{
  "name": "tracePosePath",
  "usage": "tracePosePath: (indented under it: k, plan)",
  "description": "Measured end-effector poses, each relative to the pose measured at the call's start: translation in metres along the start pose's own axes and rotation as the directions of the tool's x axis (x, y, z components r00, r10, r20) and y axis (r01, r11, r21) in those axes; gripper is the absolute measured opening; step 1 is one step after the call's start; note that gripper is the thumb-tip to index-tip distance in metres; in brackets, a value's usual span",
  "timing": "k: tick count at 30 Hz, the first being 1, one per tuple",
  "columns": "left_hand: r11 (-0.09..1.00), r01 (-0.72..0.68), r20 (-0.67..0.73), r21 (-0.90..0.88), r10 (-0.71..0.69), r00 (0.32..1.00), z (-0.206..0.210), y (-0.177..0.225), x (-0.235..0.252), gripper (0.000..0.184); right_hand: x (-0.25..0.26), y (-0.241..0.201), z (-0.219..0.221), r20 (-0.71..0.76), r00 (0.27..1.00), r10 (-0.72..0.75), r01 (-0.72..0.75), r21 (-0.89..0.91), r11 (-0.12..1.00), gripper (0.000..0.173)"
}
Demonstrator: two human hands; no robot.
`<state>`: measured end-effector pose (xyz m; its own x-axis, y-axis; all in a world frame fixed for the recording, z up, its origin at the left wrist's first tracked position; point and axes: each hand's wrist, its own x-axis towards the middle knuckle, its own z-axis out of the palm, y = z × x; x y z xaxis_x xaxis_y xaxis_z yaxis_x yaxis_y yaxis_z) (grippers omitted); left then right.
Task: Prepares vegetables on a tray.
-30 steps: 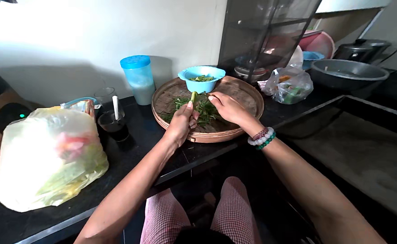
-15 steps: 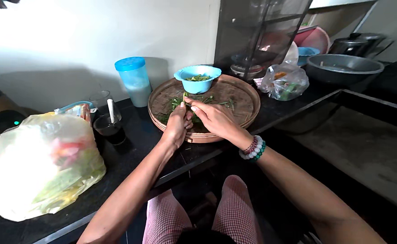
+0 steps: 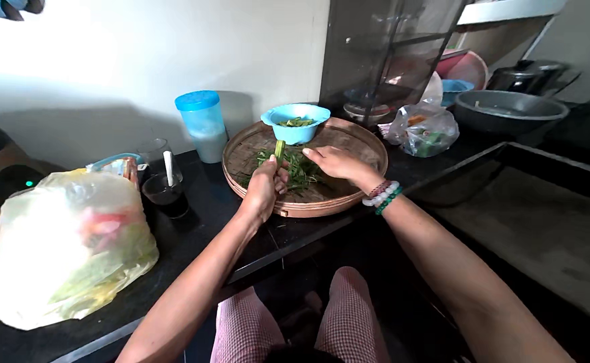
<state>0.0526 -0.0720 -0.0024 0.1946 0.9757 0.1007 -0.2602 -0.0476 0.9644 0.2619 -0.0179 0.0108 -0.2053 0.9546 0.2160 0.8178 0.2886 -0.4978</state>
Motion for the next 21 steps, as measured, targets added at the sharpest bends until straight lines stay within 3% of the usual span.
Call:
tracePosePath:
  k: [2, 5, 7, 10, 14, 21]
  plan:
    - [1.000, 0.019, -0.026, 0.012, -0.019, 0.999, -0.001, 0.000, 0.000, 0.045, -0.007, 0.002, -0.005, 0.038, 0.998, 0.053, -0.052, -0.028, 0.998, 0.069]
    - [1.000, 0.019, -0.068, 0.015, -0.018, 0.998, 0.000, -0.001, 0.002, 0.043, -0.013, 0.002, -0.005, -0.069, 0.990, -0.127, 0.118, -0.121, 0.986, 0.049]
    - [1.000, 0.009, -0.078, 0.017, -0.008, 0.997, -0.001, -0.002, 0.002, 0.045, -0.018, -0.004, -0.006, -0.060, 0.989, -0.133, 0.119, -0.198, 0.973, 0.036]
    - [1.000, -0.004, -0.077, 0.029, 0.006, 0.997, -0.003, -0.003, 0.001, 0.045, -0.032, -0.016, 0.002, -0.118, 0.988, -0.102, 0.075, -0.218, 0.973, 0.050]
    - [1.000, -0.015, -0.092, 0.025, 0.018, 0.996, -0.001, -0.004, 0.000, 0.044, -0.052, -0.044, 0.015, -0.262, 0.915, -0.306, 0.269, -0.169, 0.948, 0.045]
    - [0.996, -0.005, -0.126, -0.083, -0.006, 0.992, 0.002, -0.005, 0.003, 0.032, -0.043, -0.048, 0.041, -0.233, 0.913, -0.333, 0.279, -0.237, 0.931, 0.044]
